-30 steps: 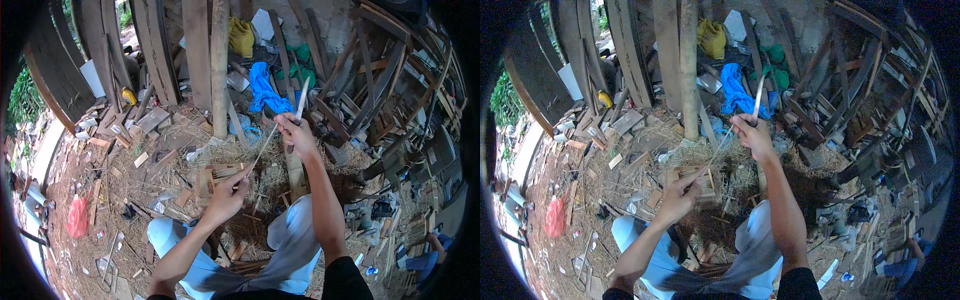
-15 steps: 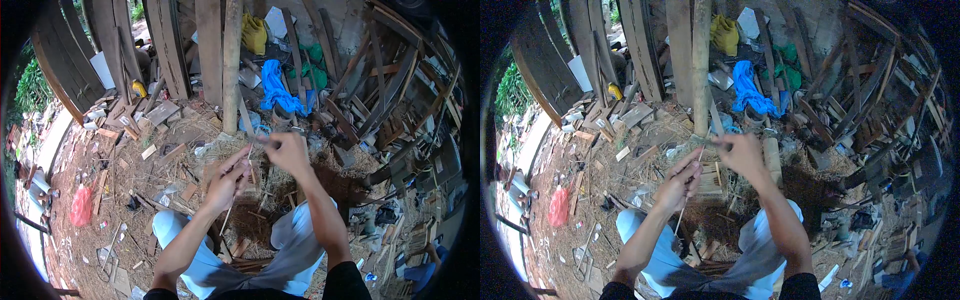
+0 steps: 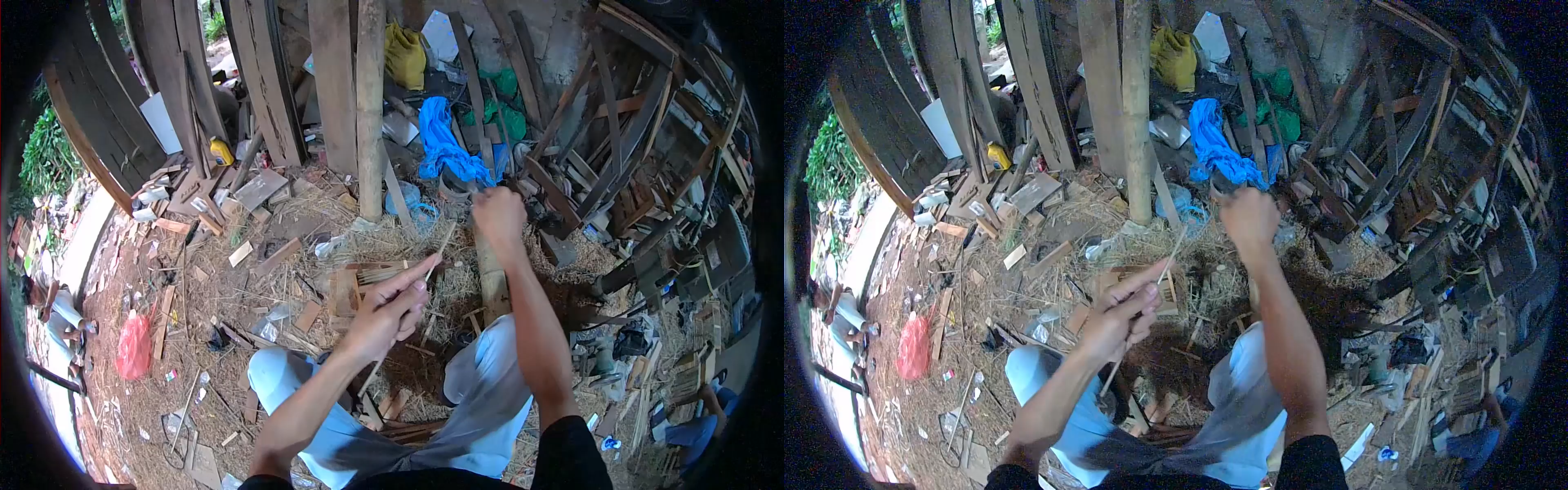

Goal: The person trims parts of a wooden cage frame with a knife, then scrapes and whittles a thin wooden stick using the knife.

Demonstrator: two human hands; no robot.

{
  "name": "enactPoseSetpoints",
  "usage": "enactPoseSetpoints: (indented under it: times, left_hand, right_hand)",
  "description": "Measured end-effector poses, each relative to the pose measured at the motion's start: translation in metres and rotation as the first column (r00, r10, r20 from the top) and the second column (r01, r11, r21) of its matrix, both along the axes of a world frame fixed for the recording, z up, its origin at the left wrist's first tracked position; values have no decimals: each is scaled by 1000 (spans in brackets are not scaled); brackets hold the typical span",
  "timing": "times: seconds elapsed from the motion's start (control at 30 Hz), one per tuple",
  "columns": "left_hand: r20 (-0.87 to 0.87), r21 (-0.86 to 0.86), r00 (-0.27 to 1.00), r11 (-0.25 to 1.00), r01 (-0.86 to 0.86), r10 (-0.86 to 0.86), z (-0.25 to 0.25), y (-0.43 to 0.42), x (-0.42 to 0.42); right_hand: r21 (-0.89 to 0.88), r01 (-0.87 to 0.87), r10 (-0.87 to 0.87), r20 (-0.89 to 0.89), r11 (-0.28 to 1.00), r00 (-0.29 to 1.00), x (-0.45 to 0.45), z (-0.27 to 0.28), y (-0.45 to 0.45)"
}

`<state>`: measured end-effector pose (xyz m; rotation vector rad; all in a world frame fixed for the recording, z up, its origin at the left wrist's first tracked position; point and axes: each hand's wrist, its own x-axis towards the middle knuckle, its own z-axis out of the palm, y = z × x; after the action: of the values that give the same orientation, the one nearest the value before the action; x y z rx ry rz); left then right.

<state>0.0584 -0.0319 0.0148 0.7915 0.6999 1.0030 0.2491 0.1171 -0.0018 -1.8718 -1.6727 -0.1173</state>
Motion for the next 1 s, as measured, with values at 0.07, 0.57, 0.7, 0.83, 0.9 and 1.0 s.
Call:
enactPoseSetpoints:
  times: [0.07, 0.57, 0.7, 0.83, 0.9, 1.0]
  left_hand:
    - [-54, 34, 995, 996, -83, 85, -9, 11, -3]
    - [39, -27, 984, 984, -175, 176, -13, 23, -6]
    - [55, -63, 979, 979, -193, 197, -10, 26, -7]
    - [21, -32, 989, 988, -149, 150, -13, 25, -11]
    - [44, -35, 988, 988, -150, 151, -12, 24, -10]
    - [8, 2, 995, 995, -104, 104, -7, 14, -10]
  right_hand:
    - [-40, -6, -2, -192, 999, 981, 11, 4, -2]
    - [50, -472, 467, 79, 880, 881, -56, -11, -42]
    - [57, -422, 417, 81, 905, 905, -53, -12, -33]
    - [47, -347, 344, 71, 936, 936, -40, -10, -19]
    - [46, -320, 314, 106, 946, 944, -37, -12, -13]
    - [14, -31, 30, 54, 999, 998, -11, -16, 18]
